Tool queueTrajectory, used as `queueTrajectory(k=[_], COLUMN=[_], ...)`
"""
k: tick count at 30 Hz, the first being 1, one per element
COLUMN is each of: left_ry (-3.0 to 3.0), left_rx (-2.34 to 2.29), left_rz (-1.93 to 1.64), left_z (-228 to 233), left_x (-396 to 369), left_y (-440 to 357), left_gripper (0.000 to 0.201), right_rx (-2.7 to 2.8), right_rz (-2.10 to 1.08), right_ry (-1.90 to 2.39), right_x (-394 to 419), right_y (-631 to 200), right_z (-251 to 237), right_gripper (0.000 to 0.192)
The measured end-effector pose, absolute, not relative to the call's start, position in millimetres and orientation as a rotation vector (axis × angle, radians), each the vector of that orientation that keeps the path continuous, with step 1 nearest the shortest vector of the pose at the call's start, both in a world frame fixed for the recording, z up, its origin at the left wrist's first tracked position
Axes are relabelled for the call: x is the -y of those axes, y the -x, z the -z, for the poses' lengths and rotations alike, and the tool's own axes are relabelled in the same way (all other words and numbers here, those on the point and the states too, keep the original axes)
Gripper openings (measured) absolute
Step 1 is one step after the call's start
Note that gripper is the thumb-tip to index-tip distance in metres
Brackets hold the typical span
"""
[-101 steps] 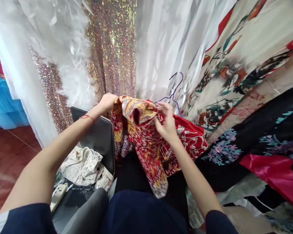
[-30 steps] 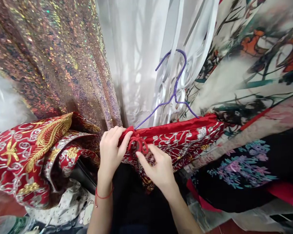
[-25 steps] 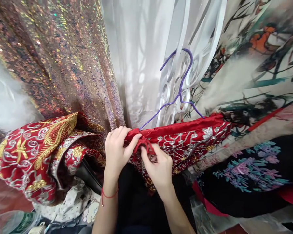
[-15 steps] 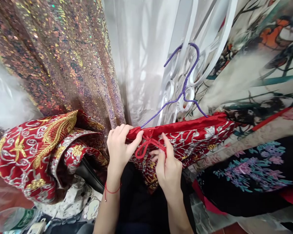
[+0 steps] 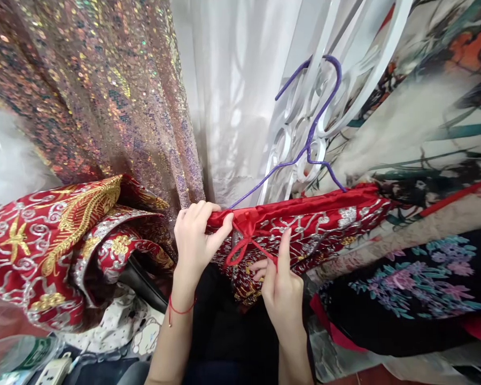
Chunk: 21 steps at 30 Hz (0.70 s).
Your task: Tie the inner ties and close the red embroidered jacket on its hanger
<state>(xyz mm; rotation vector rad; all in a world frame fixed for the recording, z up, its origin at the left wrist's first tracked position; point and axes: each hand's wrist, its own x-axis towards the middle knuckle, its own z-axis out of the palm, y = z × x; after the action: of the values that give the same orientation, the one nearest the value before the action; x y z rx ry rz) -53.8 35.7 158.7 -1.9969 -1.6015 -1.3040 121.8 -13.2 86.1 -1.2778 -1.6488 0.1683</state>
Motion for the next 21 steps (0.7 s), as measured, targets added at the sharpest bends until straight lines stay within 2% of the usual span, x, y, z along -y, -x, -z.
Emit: queueTrajectory(k=[8,12,17,21], left_ry=[2.001,1.962,2.020,1.934], left_rx=[1.586,1.605,1.627,1.671], left_rz=[1.318,1.332,1.335,1.334], left_z=[-156.7,-157.4,-160.0,-158.1], left_x=[-34.8,-38.4,-41.6,-42.9], left_y=[53.7,59.0,61.7,57.0], left_gripper=[0.018,0.017,0.017,0.017], right_rx=[1.619,1.295,0.543,0.401], right_rz=[-0.299,-0.387,-0.217,-0.029], right_ry=[1.100,1.112,1.077,1.073], right_x=[18.9,21.4,24.8,29.6], right_y=[-123.0,-129.0,-174.9,-198.5], right_z=[-82.4,-88.9,-103.7,-107.4], right_gripper=[0.039,0.029,0.019,0.024])
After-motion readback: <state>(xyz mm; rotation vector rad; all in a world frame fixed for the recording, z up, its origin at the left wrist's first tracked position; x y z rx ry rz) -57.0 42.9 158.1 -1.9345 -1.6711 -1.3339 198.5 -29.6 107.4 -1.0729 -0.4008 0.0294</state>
